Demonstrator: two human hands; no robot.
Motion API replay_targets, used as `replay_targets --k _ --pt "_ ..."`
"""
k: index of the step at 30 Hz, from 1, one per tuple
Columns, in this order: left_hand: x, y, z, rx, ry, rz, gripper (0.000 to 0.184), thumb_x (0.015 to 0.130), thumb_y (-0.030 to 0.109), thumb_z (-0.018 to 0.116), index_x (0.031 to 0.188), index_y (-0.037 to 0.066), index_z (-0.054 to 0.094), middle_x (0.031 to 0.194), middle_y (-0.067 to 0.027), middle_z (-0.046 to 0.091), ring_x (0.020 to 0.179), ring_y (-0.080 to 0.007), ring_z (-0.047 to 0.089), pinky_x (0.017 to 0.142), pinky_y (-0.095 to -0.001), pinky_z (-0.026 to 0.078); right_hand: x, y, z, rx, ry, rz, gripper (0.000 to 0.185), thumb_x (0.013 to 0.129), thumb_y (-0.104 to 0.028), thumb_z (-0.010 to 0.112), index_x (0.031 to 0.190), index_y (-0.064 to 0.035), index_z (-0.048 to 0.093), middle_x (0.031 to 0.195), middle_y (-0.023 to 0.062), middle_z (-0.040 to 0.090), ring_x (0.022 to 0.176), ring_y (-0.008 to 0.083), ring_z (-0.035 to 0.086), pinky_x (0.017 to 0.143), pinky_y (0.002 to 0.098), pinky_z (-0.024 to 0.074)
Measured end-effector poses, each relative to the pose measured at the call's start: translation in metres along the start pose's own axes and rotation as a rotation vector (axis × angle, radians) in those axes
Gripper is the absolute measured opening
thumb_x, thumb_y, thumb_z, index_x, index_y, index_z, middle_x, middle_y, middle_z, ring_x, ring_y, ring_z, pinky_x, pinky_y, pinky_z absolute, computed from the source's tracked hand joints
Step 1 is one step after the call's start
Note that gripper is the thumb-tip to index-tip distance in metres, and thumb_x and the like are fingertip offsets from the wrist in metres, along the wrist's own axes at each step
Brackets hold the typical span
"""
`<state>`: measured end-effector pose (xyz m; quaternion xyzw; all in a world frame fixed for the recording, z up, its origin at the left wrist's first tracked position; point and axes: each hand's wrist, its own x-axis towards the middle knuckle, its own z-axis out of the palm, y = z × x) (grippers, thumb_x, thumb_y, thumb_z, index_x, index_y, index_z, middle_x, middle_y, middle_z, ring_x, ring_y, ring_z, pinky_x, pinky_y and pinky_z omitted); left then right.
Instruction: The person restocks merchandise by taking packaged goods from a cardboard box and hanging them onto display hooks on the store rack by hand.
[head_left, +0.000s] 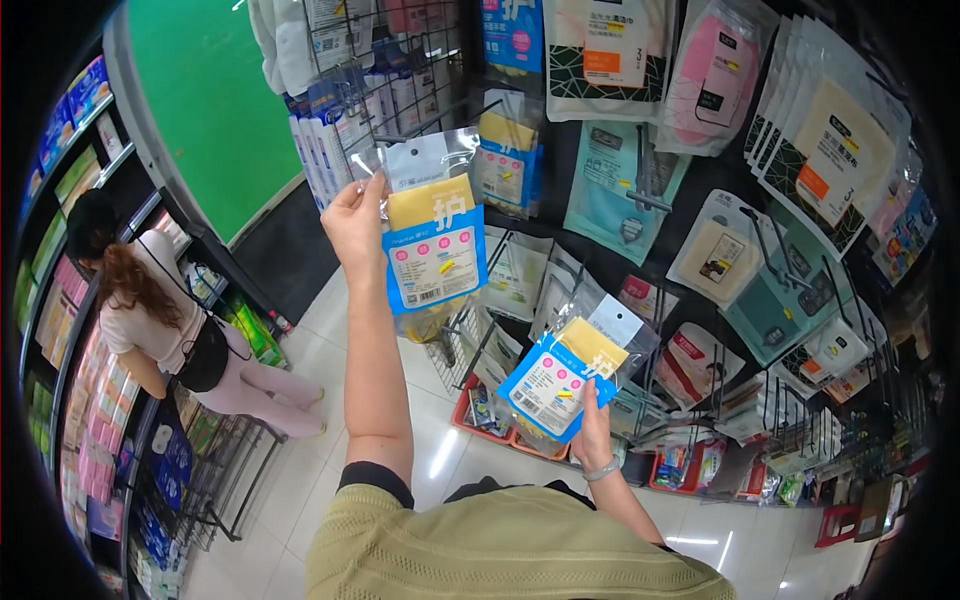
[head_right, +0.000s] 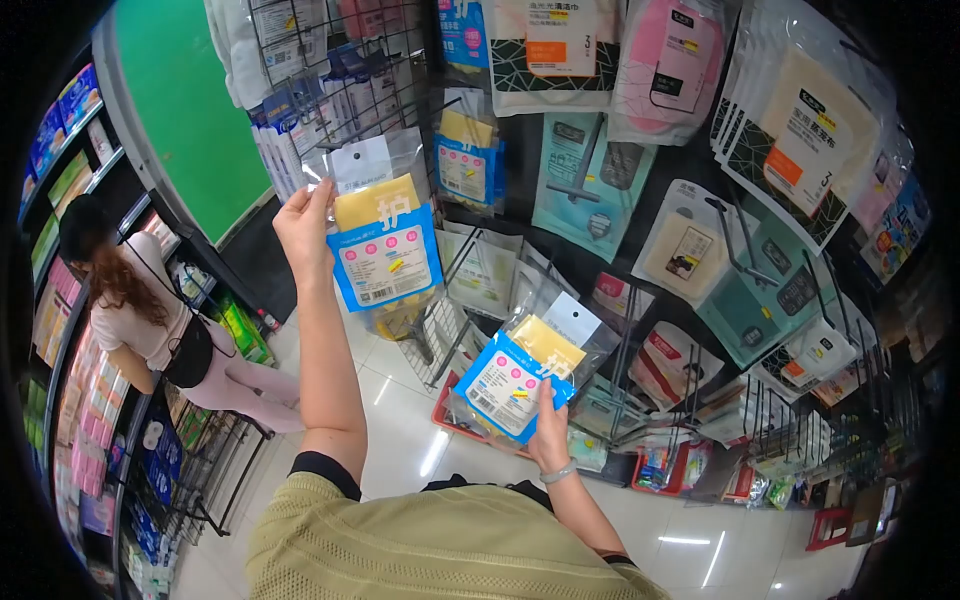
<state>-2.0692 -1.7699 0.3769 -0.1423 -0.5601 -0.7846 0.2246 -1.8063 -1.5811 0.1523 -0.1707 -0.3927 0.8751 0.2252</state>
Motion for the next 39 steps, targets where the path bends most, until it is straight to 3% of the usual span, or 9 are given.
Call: replay_targets --k 15,20,23,26,29,33,35,36,39 --pt "0.05 -0.068 0.063 -0.134 -0.125 -0.137 0.013 0.082 0.012 0.061 0.081 -0.001 0.061 0.071 -0.0044 0.061 0.064 -0.0099 0.055 0.058 -0.0225 0.042 -0.007 -0.012 -0.014 -0.022 0.064 -0.012 0.04 0.093 -0.031 0.044 0.122 -0.0028 0.041 0.121 0.0086 0.049 0.11 0.0201 0.048 0.093 0.0351 0.0402" --pt "0.08 -0.118 0.101 -0.108 -0.159 -0.03 0.015 0.081 0.015 0.064 0.082 0.0 0.061 0.07 -0.0005 0.058 0.06 -0.0058 0.047 0.055 -0.0199 0.036 -0.013 -0.018 -0.012 0.005 0.109 -0.042 0.04 0.093 -0.03 0.045 0.122 -0.0029 0.041 0.121 0.0085 0.05 0.111 0.0198 0.048 0.093 0.0346 0.0398" --pt "0.081 -0.126 0.109 -0.145 -0.172 -0.06 0.025 0.08 0.02 0.066 0.088 -0.002 0.059 0.079 -0.0061 0.059 0.069 -0.0125 0.051 0.064 -0.0247 0.04 -0.014 -0.015 -0.019 -0.013 0.122 -0.058 0.04 0.093 -0.029 0.046 0.123 -0.0033 0.041 0.121 0.0081 0.05 0.11 0.0194 0.049 0.093 0.0339 0.0395" --pt "0.059 -0.132 0.111 0.195 0.112 0.479 0.04 0.078 0.025 0.066 0.101 -0.005 0.052 0.092 -0.0124 0.055 0.085 -0.0225 0.052 0.078 -0.0322 0.039 -0.015 -0.017 -0.017 -0.053 0.129 -0.079 0.041 0.092 -0.029 0.047 0.123 -0.0029 0.041 0.12 0.0074 0.05 0.109 0.0184 0.049 0.092 0.0332 0.0391" --pt "-0.031 -0.092 0.098 0.298 0.008 0.322 0.05 0.078 0.027 0.067 0.108 -0.004 0.044 0.097 -0.0138 0.05 0.094 -0.0273 0.048 0.087 -0.0363 0.036 -0.007 -0.012 -0.019 -0.118 0.085 -0.076 0.039 0.092 -0.028 0.048 0.121 -0.0018 0.043 0.118 0.0071 0.051 0.107 0.0173 0.05 0.091 0.0325 0.0397" --pt "-0.119 -0.061 0.068 -0.139 -0.798 -0.55 0.049 0.076 0.013 0.067 0.117 0.002 0.042 0.097 -0.0111 0.063 0.091 -0.0164 0.058 0.085 -0.0304 0.041 0.001 -0.008 0.001 -0.237 0.032 -0.039 0.037 0.091 -0.027 0.051 0.117 -0.0006 0.046 0.115 0.007 0.053 0.105 0.0156 0.05 0.089 0.0308 0.0404" --pt "-0.14 -0.053 0.054 -0.145 -0.902 -0.663 0.019 0.079 0.008 0.064 0.096 0.001 0.06 0.082 -0.007 0.065 0.076 -0.0104 0.059 0.067 -0.0219 0.045 0.002 -0.014 0.021 -0.339 -0.062 -0.004 0.036 0.09 -0.026 0.052 0.115 -0.0006 0.048 0.112 0.0066 0.054 0.103 0.0149 0.05 0.088 0.0299 0.0406" --pt "-0.141 -0.049 0.048 -0.138 -0.857 -0.642 0.014 0.079 0.009 0.064 0.09 0.001 0.062 0.079 -0.0049 0.064 0.071 -0.0086 0.058 0.064 -0.0208 0.044 0.004 -0.011 0.027 -0.364 -0.069 -0.037 0.029 0.09 -0.024 0.052 0.106 0.0003 0.052 0.103 0.0041 0.058 0.093 0.0088 0.051 0.078 0.0236 0.0421" --pt "-0.122 -0.037 0.026 -0.101 -0.707 -0.502 0.007 0.079 0.01 0.065 0.082 0.003 0.064 0.071 -0.0001 0.061 0.063 -0.0051 0.053 0.058 -0.0192 0.041 0.013 0.004 0.027 -0.509 -0.162 -0.079 0.033 0.09 -0.025 0.052 0.112 -0.001 0.049 0.109 0.0055 0.055 0.095 0.0086 0.05 0.08 0.0241 0.0412"
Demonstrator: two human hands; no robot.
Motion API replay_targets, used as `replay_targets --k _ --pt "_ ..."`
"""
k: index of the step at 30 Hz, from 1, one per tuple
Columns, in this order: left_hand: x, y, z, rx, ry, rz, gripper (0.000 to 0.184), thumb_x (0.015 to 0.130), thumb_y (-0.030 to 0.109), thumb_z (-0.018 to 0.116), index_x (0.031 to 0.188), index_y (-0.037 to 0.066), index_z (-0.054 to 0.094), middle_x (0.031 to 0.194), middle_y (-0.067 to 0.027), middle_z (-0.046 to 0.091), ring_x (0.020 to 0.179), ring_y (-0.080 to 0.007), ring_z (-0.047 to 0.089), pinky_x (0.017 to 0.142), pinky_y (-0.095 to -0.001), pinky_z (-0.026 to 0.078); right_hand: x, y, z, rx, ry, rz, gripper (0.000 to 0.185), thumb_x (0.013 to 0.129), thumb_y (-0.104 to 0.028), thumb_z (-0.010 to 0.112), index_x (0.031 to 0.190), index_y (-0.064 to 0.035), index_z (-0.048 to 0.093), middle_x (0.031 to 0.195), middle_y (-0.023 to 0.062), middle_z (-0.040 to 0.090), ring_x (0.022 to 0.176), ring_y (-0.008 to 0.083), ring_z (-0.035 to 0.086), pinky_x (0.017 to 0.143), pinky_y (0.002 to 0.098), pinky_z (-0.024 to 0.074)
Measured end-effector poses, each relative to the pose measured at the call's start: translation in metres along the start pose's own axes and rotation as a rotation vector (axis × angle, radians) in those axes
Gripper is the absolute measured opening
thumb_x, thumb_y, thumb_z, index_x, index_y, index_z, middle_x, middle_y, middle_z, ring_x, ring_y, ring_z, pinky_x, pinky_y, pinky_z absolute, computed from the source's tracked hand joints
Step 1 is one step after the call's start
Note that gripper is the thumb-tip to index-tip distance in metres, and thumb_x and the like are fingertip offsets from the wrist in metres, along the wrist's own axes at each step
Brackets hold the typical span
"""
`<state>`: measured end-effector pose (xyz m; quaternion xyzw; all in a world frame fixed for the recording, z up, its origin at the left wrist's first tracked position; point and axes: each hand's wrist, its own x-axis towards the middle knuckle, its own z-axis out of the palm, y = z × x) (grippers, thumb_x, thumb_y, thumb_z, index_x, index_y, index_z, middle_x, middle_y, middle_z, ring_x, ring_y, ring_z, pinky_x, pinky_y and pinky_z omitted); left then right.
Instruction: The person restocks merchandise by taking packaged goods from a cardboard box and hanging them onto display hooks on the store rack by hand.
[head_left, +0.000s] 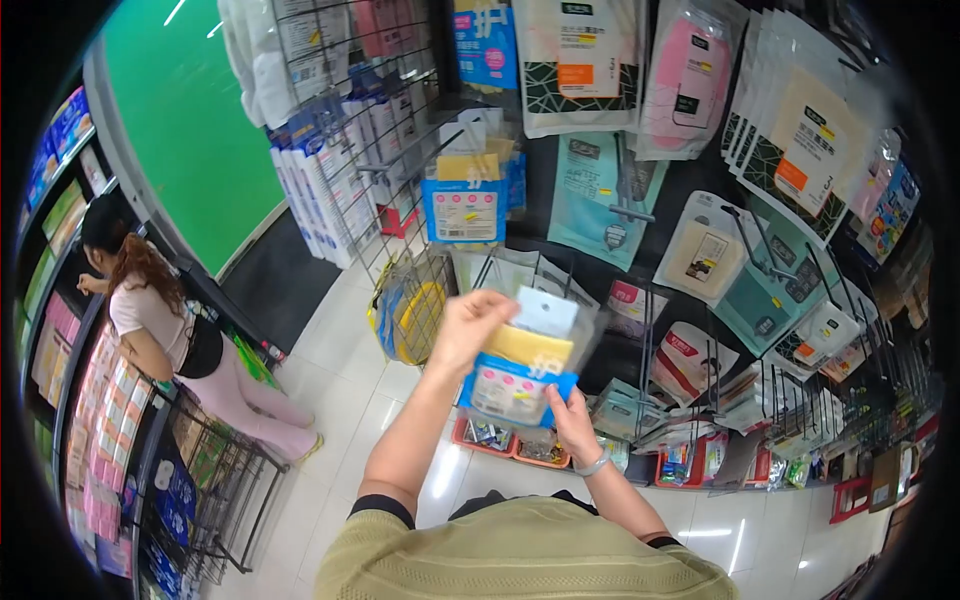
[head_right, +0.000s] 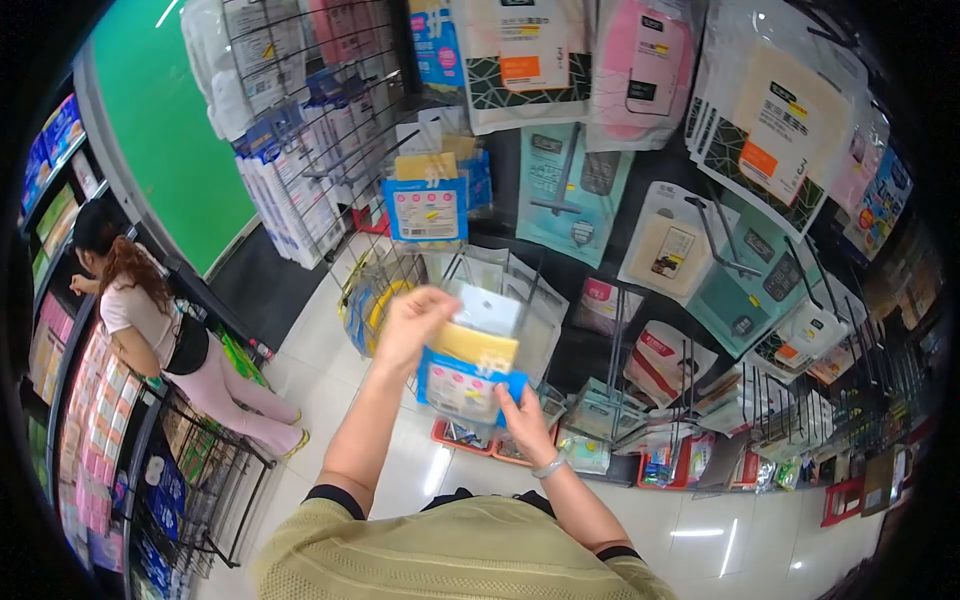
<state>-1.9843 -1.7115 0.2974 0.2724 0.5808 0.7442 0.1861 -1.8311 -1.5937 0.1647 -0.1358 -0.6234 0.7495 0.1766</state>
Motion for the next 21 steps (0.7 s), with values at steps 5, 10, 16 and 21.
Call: replay_targets --k 5,10,16,21 --pt "0.022 0.06 -0.058 -0.024 0.345 0.383 0.01 0.08 0.012 0.064 0.078 0.002 0.063 0.07 0.0001 0.059 0.062 -0.0054 0.051 0.058 -0.0194 0.04 -0.003 -0.031 0.027 0.15 -0.093 -0.102 0.042 0.093 -0.025 0.046 0.127 -0.0032 0.034 0.121 0.0136 0.049 0.112 0.0226 0.048 0.092 0.0345 0.0392" --pt "0.047 0.1 -0.081 -0.028 0.473 0.496 0.014 0.08 0.013 0.066 0.075 0.001 0.061 0.069 -0.0004 0.058 0.06 -0.0055 0.05 0.055 -0.0195 0.038 -0.006 -0.019 0.027 0.166 -0.134 -0.044 0.039 0.093 -0.025 0.045 0.126 -0.0057 0.036 0.115 0.0146 0.052 0.105 0.0225 0.052 0.088 0.0348 0.0429" --pt "0.054 0.104 -0.091 0.039 0.534 0.442 0.015 0.079 0.014 0.067 0.072 0.001 0.061 0.067 -0.001 0.059 0.058 -0.0061 0.049 0.055 -0.0207 0.038 -0.011 -0.013 0.026 0.175 -0.104 0.0 0.036 0.093 -0.022 0.045 0.124 -0.0056 0.039 0.104 0.012 0.056 0.098 0.0194 0.055 0.084 0.0331 0.045" --pt "0.061 0.102 -0.095 0.046 0.521 0.418 0.015 0.078 0.013 0.066 0.069 0.001 0.061 0.066 -0.0003 0.057 0.058 -0.0065 0.049 0.054 -0.0217 0.037 -0.017 -0.007 0.024 0.211 -0.095 0.018 0.036 0.093 -0.022 0.046 0.124 -0.0063 0.04 0.101 0.0099 0.059 0.096 0.017 0.055 0.081 0.0295 0.0436"
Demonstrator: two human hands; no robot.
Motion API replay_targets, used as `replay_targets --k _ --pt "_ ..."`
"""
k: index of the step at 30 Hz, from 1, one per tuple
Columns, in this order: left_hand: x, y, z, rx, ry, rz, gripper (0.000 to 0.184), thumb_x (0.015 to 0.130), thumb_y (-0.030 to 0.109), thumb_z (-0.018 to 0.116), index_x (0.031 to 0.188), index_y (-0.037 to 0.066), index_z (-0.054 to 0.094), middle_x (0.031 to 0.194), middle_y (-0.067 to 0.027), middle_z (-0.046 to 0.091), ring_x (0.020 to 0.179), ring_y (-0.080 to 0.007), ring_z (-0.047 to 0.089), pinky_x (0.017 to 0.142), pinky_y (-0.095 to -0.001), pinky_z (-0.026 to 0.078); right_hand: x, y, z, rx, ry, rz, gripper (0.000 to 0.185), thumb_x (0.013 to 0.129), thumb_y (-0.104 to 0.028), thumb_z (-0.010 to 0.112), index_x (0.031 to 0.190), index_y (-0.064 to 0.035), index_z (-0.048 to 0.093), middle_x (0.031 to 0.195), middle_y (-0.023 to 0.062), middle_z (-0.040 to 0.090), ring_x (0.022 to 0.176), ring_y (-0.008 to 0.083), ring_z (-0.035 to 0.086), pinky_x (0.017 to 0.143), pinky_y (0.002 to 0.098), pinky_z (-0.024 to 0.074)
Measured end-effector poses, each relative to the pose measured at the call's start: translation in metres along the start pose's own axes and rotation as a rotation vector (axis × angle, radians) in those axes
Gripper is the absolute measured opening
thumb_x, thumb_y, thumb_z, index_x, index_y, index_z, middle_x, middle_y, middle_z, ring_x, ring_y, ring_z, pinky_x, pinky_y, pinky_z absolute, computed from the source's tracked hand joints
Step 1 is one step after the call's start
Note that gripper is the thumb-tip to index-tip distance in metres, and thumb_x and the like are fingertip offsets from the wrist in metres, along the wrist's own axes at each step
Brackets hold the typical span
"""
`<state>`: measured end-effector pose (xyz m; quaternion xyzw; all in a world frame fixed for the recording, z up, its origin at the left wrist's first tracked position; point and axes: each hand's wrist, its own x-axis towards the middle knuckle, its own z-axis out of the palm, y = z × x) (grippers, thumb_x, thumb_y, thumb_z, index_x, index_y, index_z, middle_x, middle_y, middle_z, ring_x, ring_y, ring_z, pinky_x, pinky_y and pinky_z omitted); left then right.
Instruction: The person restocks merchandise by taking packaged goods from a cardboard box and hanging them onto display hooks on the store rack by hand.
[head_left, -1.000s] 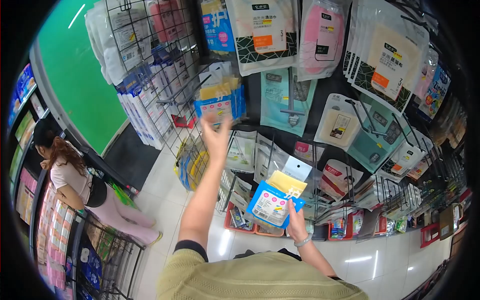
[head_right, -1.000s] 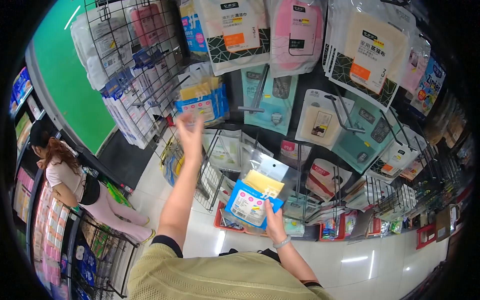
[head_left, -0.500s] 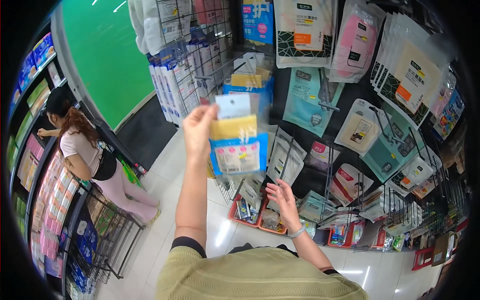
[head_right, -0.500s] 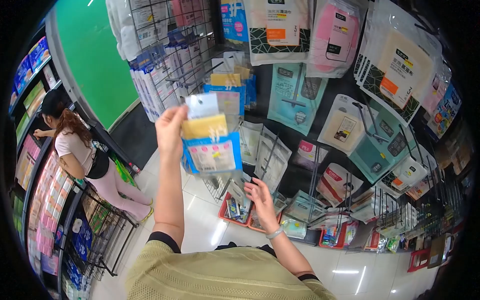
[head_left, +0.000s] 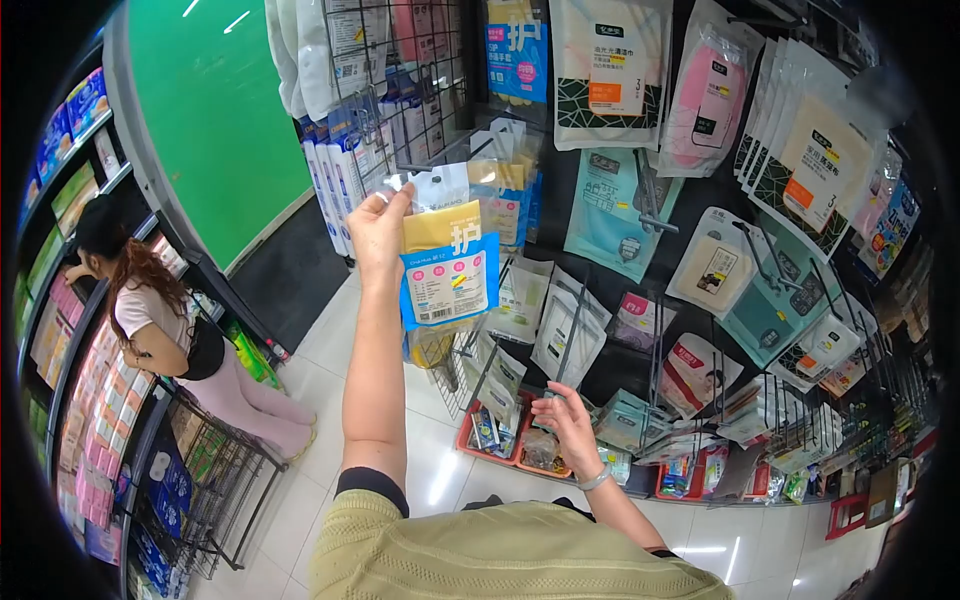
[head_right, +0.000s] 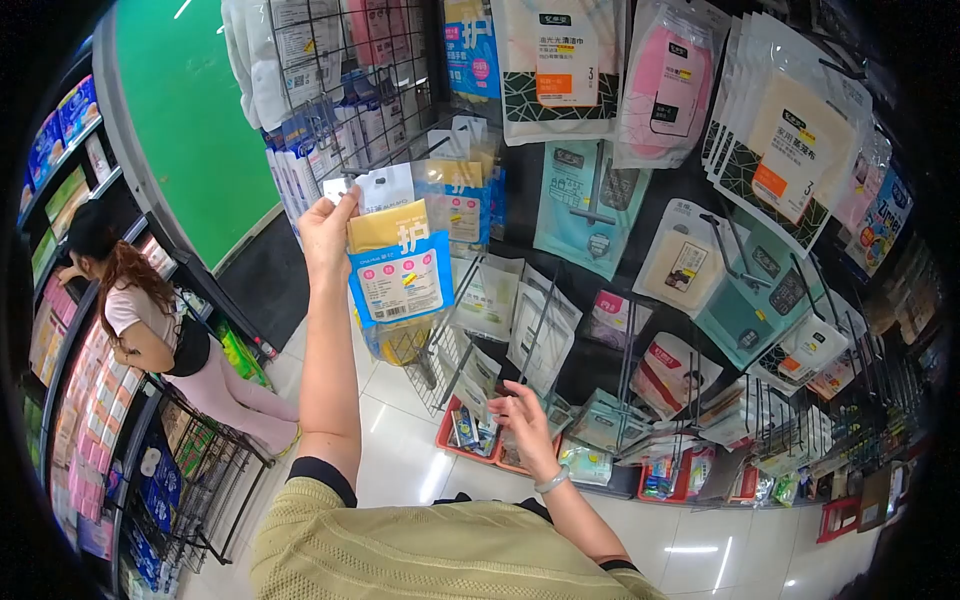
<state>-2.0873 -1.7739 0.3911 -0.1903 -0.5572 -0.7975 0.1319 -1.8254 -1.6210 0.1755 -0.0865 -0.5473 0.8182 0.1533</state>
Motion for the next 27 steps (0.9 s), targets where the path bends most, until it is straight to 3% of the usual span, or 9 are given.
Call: replay_targets --k 6,9,10,14,18,21,23,25,27 --pt "0.034 -0.041 0.019 -0.096 -0.109 -0.075 0.013 0.078 0.013 0.065 0.071 0.003 0.062 0.064 0.0018 0.055 0.058 -0.0064 0.047 0.055 -0.0215 0.036 -0.008 -0.002 -0.001 0.0 0.066 0.02 0.034 0.093 -0.019 0.046 0.124 -0.0066 0.041 0.098 0.0096 0.059 0.093 0.0164 0.056 0.079 0.0287 0.0445" --pt "0.077 -0.079 0.033 -0.01 -0.16 -0.113 0.022 0.077 0.017 0.069 0.086 -0.002 0.063 0.075 -0.0021 0.06 0.06 -0.0079 0.052 0.052 -0.0214 0.04 -0.017 -0.002 -0.005 0.017 0.137 -0.005 0.033 0.092 -0.018 0.046 0.123 -0.0064 0.042 0.097 0.0099 0.059 0.092 0.0162 0.056 0.078 0.028 0.0452" --pt "0.085 -0.089 0.04 -0.012 -0.167 -0.058 0.029 0.075 0.019 0.071 0.093 -0.003 0.062 0.079 -0.0032 0.061 0.064 -0.009 0.055 0.057 -0.0218 0.042 -0.021 -0.002 -0.007 0.027 0.17 -0.013 0.033 0.092 -0.018 0.047 0.122 -0.0063 0.043 0.096 0.01 0.059 0.091 0.0162 0.056 0.077 0.0278 0.0455" --pt "0.108 -0.115 0.064 -0.217 -0.253 -0.002 0.024 0.075 0.018 0.072 0.088 0.0 0.063 0.08 -0.002 0.06 0.074 -0.0084 0.055 0.062 -0.0233 0.043 -0.043 0.0 -0.018 0.013 0.318 -0.044 0.032 0.092 -0.019 0.047 0.121 -0.0062 0.043 0.095 0.0105 0.059 0.09 0.0166 0.057 0.076 0.0272 0.0462" --pt "0.129 -0.143 0.074 -0.275 -0.292 -0.043 0.018 0.075 0.019 0.072 0.084 0.006 0.064 0.077 0.0007 0.06 0.07 -0.0071 0.053 0.062 -0.0219 0.041 -0.072 0.008 -0.028 0.019 0.5 -0.046 0.032 0.092 -0.02 0.048 0.121 -0.0065 0.043 0.094 0.0107 0.059 0.09 0.0172 0.057 0.076 0.0278 0.0463" --pt "0.125 -0.147 0.073 -0.146 -0.198 -0.008 0.02 0.076 0.013 0.07 0.09 0.003 0.062 0.083 -0.0021 0.06 0.075 -0.0097 0.054 0.068 -0.0228 0.042 -0.095 0.013 -0.037 0.028 0.584 -0.049 0.033 0.091 -0.02 0.049 0.121 -0.0072 0.043 0.094 0.0083 0.058 0.089 0.0159 0.056 0.076 0.0278 0.0461" --pt "0.106 -0.151 0.081 -0.072 0.048 0.177 0.026 0.077 0.009 0.066 0.1 0.0 0.056 0.094 -0.0062 0.059 0.083 -0.0142 0.054 0.076 -0.0256 0.043 -0.111 0.013 -0.042 0.023 0.624 -0.053 0.033 0.091 -0.02 0.048 0.121 -0.0068 0.044 0.094 0.0085 0.058 0.089 0.0162 0.057 0.076 0.0278 0.0459" --pt "0.089 -0.16 0.077 0.039 0.162 0.288 0.031 0.078 0.007 0.063 0.106 0.0 0.052 0.102 -0.0095 0.056 0.09 -0.0183 0.053 0.081 -0.0292 0.042 -0.127 0.014 -0.052 -0.011 0.671 -0.061 0.032 0.092 -0.019 0.046 0.121 -0.0067 0.044 0.095 0.0091 0.059 0.09 0.0165 0.057 0.077 0.0282 0.0456" --pt "0.028 -0.128 0.087 0.272 0.313 0.348 0.027 0.078 0.005 0.06 0.103 0.0 0.053 0.101 -0.0103 0.056 0.09 -0.0189 0.053 0.082 -0.0305 0.042 -0.145 0.016 -0.063 -0.007 0.7 -0.072 0.032 0.092 -0.02 0.047 0.121 -0.0069 0.045 0.096 0.0088 0.059 0.09 0.0158 0.057 0.077 0.0275 0.0458"
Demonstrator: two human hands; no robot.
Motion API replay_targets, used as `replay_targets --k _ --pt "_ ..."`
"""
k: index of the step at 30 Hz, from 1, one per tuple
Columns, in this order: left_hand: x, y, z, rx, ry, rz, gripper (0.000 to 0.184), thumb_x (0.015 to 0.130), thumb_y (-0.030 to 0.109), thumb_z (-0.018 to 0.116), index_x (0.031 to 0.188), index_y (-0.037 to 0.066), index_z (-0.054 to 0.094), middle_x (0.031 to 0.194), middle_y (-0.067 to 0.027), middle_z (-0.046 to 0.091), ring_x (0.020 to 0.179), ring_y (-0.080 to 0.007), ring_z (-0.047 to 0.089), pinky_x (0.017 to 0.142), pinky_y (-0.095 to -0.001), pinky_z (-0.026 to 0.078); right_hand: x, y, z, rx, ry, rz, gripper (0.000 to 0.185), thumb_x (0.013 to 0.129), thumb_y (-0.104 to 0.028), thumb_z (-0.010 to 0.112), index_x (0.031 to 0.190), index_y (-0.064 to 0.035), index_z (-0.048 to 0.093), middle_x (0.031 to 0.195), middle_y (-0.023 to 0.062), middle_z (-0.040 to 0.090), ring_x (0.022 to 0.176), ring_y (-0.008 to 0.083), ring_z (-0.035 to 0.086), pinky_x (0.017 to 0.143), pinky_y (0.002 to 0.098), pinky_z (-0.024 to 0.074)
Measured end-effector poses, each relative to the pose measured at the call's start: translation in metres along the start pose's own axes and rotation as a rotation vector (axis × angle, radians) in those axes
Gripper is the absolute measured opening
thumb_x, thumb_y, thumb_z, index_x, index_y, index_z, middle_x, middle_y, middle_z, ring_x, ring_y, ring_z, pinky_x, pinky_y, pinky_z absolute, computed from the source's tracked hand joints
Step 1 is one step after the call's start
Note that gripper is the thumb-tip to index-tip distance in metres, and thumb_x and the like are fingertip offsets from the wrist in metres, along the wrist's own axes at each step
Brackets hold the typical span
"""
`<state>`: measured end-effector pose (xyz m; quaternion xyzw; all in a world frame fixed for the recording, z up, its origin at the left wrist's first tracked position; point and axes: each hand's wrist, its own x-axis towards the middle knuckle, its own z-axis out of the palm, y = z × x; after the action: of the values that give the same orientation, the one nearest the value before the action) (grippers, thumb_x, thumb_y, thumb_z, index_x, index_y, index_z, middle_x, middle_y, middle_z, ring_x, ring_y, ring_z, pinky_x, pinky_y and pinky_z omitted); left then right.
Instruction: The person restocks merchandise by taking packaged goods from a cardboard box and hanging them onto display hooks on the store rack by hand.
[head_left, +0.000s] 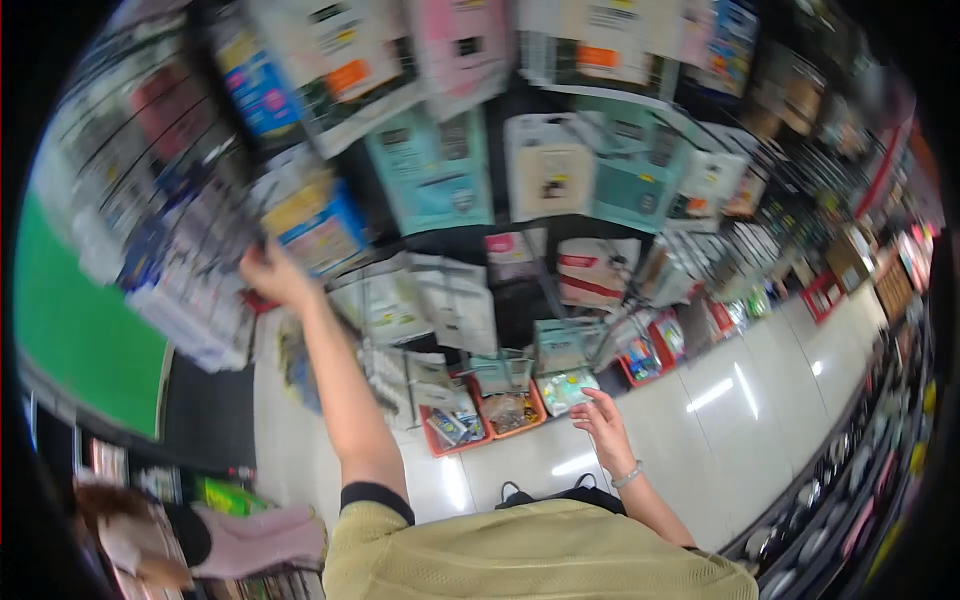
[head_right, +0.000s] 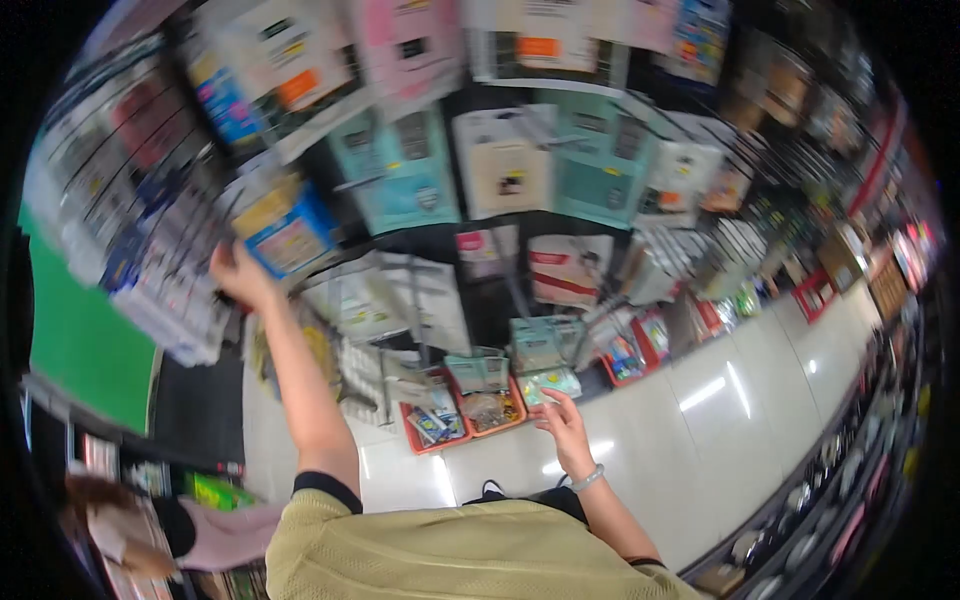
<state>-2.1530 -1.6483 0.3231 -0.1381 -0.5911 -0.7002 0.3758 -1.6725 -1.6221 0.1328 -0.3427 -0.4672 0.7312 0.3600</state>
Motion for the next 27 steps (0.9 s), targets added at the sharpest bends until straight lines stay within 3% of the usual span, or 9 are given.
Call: replay_targets --k 4,10,12,14,16,17,20,24,27 --pt "-0.138 0.088 -0.025 -0.402 -0.056 0.033 0.01 0.081 -0.001 0.048 0.09 -0.004 0.053 0.095 -0.0115 0.056 0.086 -0.0224 0.052 0.081 -0.0339 0.042 -0.012 -0.004 -0.04 0.045 0.098 0.002 0.03 0.092 -0.024 0.047 0.116 -0.0063 0.049 0.097 0.0085 0.059 0.09 0.0147 0.057 0.078 0.027 0.0458" --pt "-0.391 0.242 -0.052 -0.551 -1.324 -0.231 0.013 0.082 0.004 0.047 0.076 0.0 0.058 0.075 -0.0088 0.057 0.075 -0.0208 0.053 0.07 -0.0326 0.042 -0.035 -0.024 -0.132 0.144 0.17 -0.003 0.032 0.093 -0.03 0.046 0.112 -0.0056 0.053 0.096 0.0045 0.06 0.09 0.0109 0.056 0.077 0.0249 0.0448" --pt "-0.48 0.262 -0.059 -0.645 -1.512 -0.034 0.012 0.081 0.005 0.048 0.079 0.001 0.059 0.076 -0.0102 0.058 0.072 -0.0243 0.054 0.069 -0.0355 0.041 -0.047 -0.028 -0.179 0.186 0.235 0.011 0.031 0.093 -0.028 0.046 0.113 -0.0055 0.052 0.098 0.0044 0.059 0.091 0.0113 0.055 0.077 0.0252 0.045" --pt "-0.547 0.307 -0.069 -0.797 -1.588 0.348 0.014 0.082 0.005 0.049 0.084 0.0 0.061 0.079 -0.013 0.06 0.075 -0.0247 0.056 0.071 -0.0352 0.042 -0.056 -0.041 -0.222 0.254 0.325 -0.05 0.03 0.092 -0.026 0.046 0.114 -0.0055 0.05 0.1 0.0042 0.058 0.093 0.0119 0.055 0.077 0.0258 0.0452" --pt "-0.608 0.347 -0.077 -0.992 -1.631 0.438 0.014 0.082 0.006 0.047 0.082 -0.002 0.059 0.08 -0.0148 0.06 0.076 -0.029 0.055 0.071 -0.0372 0.041 -0.069 -0.056 -0.259 0.353 0.456 -0.166 0.03 0.092 -0.023 0.047 0.116 -0.0054 0.048 0.102 0.004 0.057 0.095 0.0127 0.054 0.077 0.0266 0.0454" --pt "-0.633 0.357 -0.074 -0.981 -1.675 0.397 0.015 0.082 0.006 0.047 0.082 -0.002 0.059 0.08 -0.0146 0.06 0.076 -0.0295 0.055 0.071 -0.0373 0.041 -0.068 -0.052 -0.288 0.517 0.316 -0.179 0.032 0.091 -0.021 0.047 0.119 -0.0059 0.044 0.11 0.0044 0.054 0.1 0.0147 0.052 0.083 0.0283 0.0432" --pt "-0.709 0.372 -0.06 -0.892 -1.742 0.352 0.016 0.084 0.009 0.047 0.082 -0.002 0.058 0.081 -0.0149 0.06 0.077 -0.0319 0.055 0.07 -0.0385 0.041 -0.084 -0.068 -0.348 0.873 0.281 -0.125 0.036 0.091 -0.023 0.046 0.123 -0.0068 0.041 0.115 0.0064 0.053 0.105 0.0156 0.051 0.09 0.0303 0.0397" --pt "-0.795 0.345 -0.015 -0.701 -1.69 0.372 0.018 0.085 0.011 0.046 0.089 -0.002 0.058 0.082 -0.0197 0.06 0.077 -0.0385 0.056 0.068 -0.0456 0.041 -0.122 -0.133 -0.389 0.608 0.408 -0.184 0.039 0.091 -0.024 0.045 0.126 -0.0071 0.04 0.115 0.0081 0.054 0.107 0.0166 0.05 0.092 0.0327 0.0381" --pt "-0.838 0.284 0.003 -0.216 -1.983 0.396 0.021 0.086 0.016 0.045 0.091 0.0 0.058 0.076 -0.0233 0.06 0.071 -0.0415 0.057 0.062 -0.0497 0.044 -0.137 -0.152 -0.438 0.576 0.457 -0.152 0.039 0.091 -0.026 0.046 0.125 -0.0071 0.042 0.112 0.0087 0.055 0.106 0.0171 0.051 0.09 0.0325 0.0397"
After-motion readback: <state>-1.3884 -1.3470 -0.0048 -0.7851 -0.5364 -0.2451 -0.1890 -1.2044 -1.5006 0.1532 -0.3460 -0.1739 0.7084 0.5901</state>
